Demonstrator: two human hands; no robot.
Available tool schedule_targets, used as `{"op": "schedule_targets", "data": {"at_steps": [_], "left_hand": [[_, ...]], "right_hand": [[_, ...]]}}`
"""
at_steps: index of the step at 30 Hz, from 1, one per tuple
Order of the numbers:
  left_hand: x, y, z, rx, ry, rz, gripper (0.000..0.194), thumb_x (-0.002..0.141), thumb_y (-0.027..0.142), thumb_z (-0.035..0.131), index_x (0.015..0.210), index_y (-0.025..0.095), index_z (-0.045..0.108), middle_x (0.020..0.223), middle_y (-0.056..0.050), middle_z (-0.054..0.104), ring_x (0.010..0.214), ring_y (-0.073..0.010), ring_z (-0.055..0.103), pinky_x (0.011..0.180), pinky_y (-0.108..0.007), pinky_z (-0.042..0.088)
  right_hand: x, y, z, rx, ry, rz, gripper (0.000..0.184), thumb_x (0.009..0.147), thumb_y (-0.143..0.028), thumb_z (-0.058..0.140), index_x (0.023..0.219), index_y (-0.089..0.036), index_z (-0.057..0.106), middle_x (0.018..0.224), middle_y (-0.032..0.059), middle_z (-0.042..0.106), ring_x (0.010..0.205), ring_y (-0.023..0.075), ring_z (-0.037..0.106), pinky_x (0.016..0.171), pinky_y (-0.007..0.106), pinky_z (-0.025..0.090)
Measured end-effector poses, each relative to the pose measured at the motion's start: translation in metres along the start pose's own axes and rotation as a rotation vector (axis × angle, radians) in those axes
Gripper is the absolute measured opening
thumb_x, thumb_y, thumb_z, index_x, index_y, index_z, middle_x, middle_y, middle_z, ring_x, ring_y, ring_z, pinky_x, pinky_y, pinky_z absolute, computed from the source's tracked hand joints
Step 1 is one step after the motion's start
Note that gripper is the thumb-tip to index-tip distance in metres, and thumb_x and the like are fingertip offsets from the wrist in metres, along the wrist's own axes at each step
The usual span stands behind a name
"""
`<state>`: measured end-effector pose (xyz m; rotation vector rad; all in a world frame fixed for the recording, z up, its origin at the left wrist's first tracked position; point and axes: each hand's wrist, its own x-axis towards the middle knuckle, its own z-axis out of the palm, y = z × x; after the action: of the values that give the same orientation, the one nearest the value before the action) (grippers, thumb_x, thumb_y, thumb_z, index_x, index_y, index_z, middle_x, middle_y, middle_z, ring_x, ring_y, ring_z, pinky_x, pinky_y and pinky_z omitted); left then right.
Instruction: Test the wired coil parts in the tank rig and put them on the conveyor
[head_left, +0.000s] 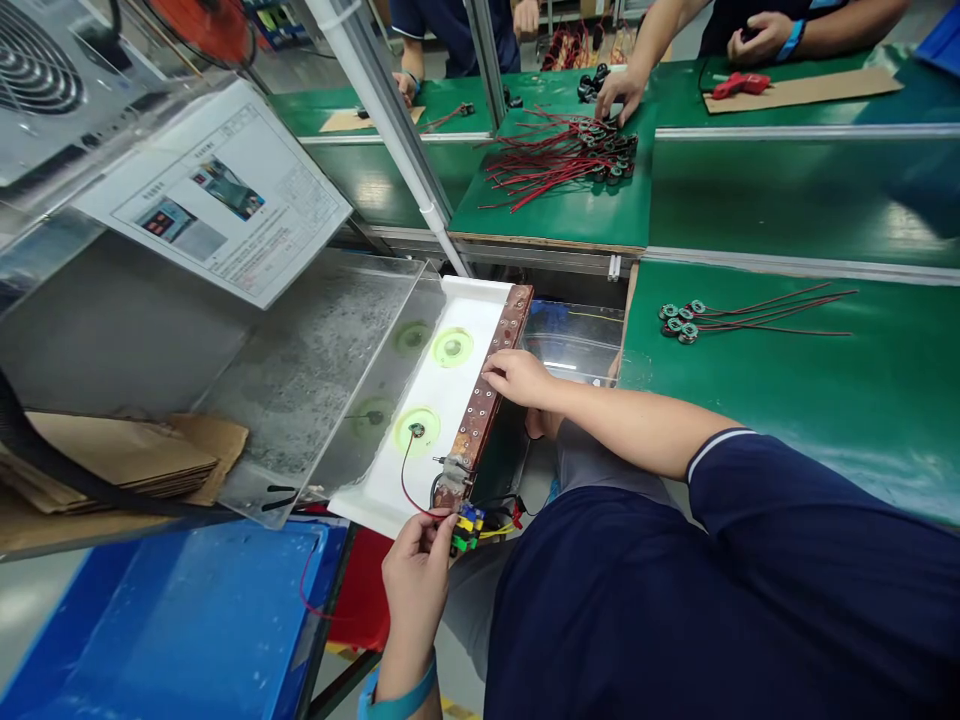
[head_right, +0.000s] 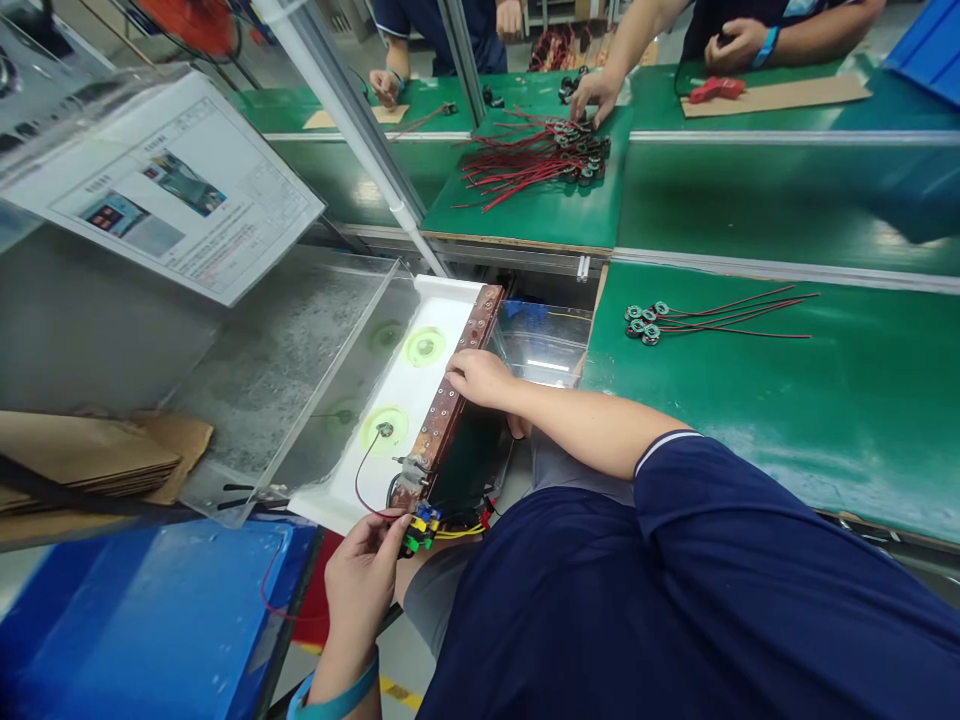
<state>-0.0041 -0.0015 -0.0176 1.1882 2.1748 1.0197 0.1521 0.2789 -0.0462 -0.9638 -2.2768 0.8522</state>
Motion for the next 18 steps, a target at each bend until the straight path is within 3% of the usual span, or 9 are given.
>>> {"op": "schedule_targets", "data": {"at_steps": [11, 15, 18], "left_hand": [[0.002, 0.008, 0.002, 0.227, 0.030, 0.283, 0.030, 0.092, 0.045, 0.060, 0.073, 0.022, 0.062, 0.065, 0.000, 0.055, 0.059, -0.0160, 0.050, 0.058, -0.028, 0.038], [0.002, 0.000, -0.001, 0.258, 0.006, 0.299, 0.032, 0.091, 0.049, 0.058, 0.073, 0.023, 0.063, 0.066, -0.001, 0.057, 0.060, -0.0175, 0.053, 0.058, -0.030, 0.039], [0.000, -0.012, -0.003, 0.242, -0.035, 0.252, 0.034, 0.087, 0.057, 0.059, 0.078, 0.024, 0.066, 0.081, -0.005, 0.067, 0.073, -0.0223, 0.062, 0.067, -0.033, 0.047]], "right_hand": [[0.000, -0.003, -0.003, -0.006, -0.027, 0.022, 0.013, 0.091, -0.016, 0.060, 0.093, -0.013, 0.073, 0.095, 0.0069, 0.070, 0.088, 0.0169, 0.061, 0.082, 0.026, 0.042], [0.001, -0.007, -0.004, -0.034, -0.035, 0.028, 0.014, 0.092, -0.019, 0.060, 0.094, -0.013, 0.073, 0.099, 0.0082, 0.071, 0.093, 0.0179, 0.063, 0.084, 0.026, 0.043], [-0.002, -0.016, -0.010, -0.074, -0.060, 0.010, 0.014, 0.094, -0.020, 0.059, 0.096, -0.015, 0.073, 0.102, 0.0075, 0.071, 0.097, 0.0180, 0.064, 0.084, 0.026, 0.045]]}}
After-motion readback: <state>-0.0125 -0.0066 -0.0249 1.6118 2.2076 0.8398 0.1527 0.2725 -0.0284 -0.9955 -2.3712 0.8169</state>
